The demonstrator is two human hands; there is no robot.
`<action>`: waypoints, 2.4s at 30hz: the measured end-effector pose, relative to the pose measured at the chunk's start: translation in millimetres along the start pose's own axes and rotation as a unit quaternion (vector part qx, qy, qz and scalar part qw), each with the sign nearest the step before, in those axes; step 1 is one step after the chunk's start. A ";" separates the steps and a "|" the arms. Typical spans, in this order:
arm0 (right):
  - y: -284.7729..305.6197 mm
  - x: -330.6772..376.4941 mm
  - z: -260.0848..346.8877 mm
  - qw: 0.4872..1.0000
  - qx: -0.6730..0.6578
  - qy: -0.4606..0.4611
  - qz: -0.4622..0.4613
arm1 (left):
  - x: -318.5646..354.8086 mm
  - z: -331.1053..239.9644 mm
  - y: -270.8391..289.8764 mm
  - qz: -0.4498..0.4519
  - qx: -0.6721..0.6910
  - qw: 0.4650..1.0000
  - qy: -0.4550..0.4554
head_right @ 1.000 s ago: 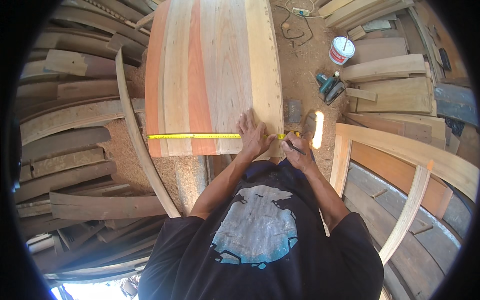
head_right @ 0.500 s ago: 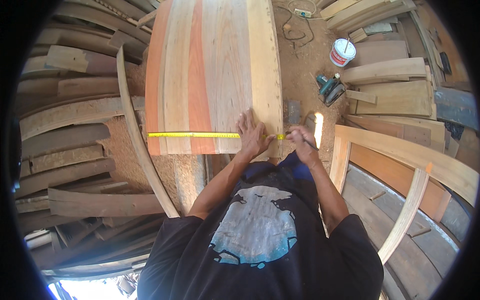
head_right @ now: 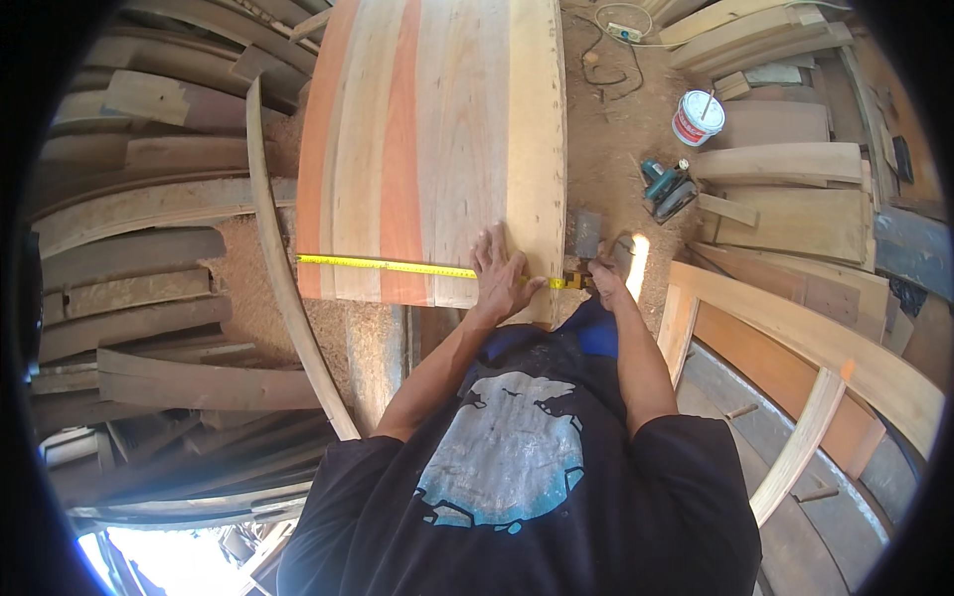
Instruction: The person measures a wooden board with a tape measure and marks it with a pencil, then moves a long wooden plank to the side and re-measures the first board.
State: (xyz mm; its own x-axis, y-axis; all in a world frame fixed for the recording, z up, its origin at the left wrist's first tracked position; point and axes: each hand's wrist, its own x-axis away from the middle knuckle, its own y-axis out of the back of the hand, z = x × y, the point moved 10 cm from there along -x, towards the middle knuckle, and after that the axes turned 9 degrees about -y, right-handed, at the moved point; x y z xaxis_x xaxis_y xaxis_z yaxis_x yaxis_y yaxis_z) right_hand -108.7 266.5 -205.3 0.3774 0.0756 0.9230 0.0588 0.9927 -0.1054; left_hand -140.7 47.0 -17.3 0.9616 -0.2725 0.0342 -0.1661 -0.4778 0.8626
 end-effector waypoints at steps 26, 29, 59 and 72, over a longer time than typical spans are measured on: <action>-98.3 188.9 108.7 0.687 0.705 0.139 -0.106 | 11.4 -28.2 24.5 -0.094 -0.048 0.973 -0.206; -115.5 181.2 97.6 0.708 0.681 0.163 -0.091 | 8.1 2.4 -21.6 0.213 0.062 0.972 -0.082; -337.4 232.8 58.7 0.573 0.688 0.431 0.112 | 144.3 94.7 29.6 -0.215 0.780 0.532 0.249; -334.8 219.5 46.4 0.591 0.640 0.425 0.245 | 405.8 246.9 60.6 -0.293 0.272 0.705 0.585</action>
State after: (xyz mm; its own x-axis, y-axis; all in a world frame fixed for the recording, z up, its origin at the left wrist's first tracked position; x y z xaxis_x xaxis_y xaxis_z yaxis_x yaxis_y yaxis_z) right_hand -88.4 -44.9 49.7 0.4188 0.8495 0.3210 -0.7931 0.1699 0.5849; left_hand 185.5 -298.7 -75.8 0.3691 0.8289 0.4202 0.5824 -0.5587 0.5905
